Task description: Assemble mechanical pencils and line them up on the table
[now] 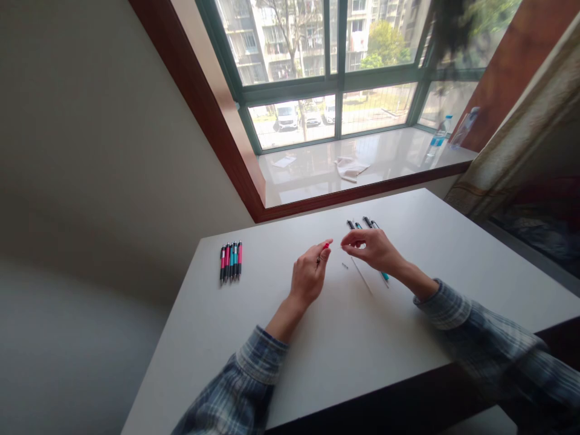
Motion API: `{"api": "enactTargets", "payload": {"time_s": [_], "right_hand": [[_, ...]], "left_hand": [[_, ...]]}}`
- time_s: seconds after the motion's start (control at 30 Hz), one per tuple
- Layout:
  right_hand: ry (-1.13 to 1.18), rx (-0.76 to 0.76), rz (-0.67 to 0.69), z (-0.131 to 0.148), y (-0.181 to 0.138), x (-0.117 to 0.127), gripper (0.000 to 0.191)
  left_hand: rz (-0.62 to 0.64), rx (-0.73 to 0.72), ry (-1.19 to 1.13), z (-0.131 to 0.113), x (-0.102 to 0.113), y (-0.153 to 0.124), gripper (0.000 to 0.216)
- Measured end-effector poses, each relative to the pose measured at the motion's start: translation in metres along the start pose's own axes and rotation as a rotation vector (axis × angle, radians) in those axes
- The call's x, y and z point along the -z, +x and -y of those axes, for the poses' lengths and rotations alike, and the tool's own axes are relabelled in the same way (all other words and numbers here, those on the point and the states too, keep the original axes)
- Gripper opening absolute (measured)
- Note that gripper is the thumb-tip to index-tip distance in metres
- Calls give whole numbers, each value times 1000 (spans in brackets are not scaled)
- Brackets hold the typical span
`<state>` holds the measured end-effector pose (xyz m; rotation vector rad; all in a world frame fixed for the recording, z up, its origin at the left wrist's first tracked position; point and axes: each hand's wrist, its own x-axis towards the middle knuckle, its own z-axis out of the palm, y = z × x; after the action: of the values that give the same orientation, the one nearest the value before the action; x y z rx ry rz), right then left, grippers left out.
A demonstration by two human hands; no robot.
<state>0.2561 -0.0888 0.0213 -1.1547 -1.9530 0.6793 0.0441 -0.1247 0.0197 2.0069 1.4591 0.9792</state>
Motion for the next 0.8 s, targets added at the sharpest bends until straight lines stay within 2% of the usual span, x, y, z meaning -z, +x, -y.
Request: {"api": "enactTargets", "payload": {"time_s": [0.3,0.8], "right_hand": [[384,-46,-59,11,2,0,30],[269,40,-22,16,-2,-5,32]], "left_hand": [[46,-58,281,-6,2,-5,45],[44,-81,233,-1,-2,-5,41]]}}
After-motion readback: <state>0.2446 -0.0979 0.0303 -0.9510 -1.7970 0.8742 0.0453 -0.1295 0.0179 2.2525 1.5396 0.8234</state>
